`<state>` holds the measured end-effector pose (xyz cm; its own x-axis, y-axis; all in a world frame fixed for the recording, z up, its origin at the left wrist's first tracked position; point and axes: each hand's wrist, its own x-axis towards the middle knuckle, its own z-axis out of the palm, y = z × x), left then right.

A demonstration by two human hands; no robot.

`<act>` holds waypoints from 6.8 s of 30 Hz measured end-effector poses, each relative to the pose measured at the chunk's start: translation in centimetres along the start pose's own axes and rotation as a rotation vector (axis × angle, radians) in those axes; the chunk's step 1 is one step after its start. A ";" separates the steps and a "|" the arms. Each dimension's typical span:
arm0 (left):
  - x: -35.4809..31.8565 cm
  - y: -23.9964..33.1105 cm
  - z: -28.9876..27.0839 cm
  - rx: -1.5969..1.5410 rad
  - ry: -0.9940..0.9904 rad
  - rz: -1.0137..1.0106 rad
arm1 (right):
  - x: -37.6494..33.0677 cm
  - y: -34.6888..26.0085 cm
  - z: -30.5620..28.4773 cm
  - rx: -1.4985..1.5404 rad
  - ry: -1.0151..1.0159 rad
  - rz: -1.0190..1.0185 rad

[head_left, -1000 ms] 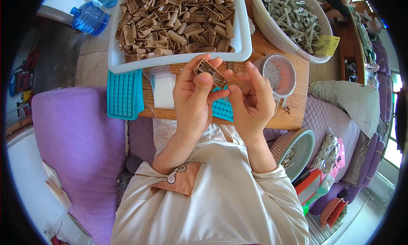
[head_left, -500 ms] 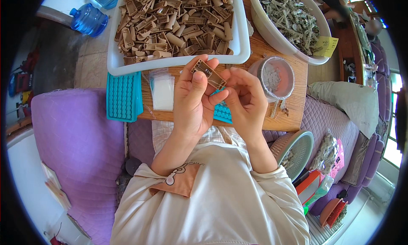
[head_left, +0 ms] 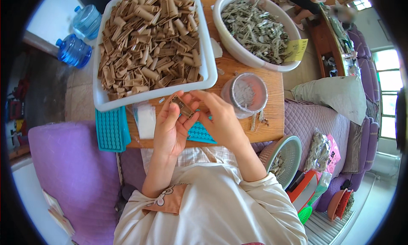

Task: The person assembles bottle stopper lights by placing button batteries and circuit components into plastic cork casings, snapping the casings shut, testing the lights, and unraveling wire string lights by hand.

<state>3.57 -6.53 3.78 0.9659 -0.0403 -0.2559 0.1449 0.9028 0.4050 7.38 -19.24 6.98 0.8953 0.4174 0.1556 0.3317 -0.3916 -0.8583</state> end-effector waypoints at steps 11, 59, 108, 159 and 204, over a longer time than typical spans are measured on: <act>-1.0 -2.3 -1.4 0.478 0.120 0.240 | -1.8 2.1 0.7 0.437 -0.106 0.251; -6.5 3.1 -9.8 0.508 0.136 -0.238 | -6.6 5.6 6.6 -0.306 -0.172 0.002; -5.9 1.6 -8.9 0.501 0.091 -0.180 | -6.7 6.5 8.4 -0.220 -0.066 -0.012; -6.8 0.2 -7.9 0.809 0.012 -0.201 | -4.7 0.5 5.2 -0.210 -0.297 -0.239; -2.3 4.1 -6.6 0.261 -0.051 -0.060 | 13.4 6.1 3.3 -0.446 -0.439 0.069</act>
<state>0.49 0.09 0.28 0.9624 -0.1182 -0.2444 0.2466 0.7574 0.6046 20.40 -13.28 2.22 0.7450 0.6397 -0.1891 0.4545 -0.6943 -0.5581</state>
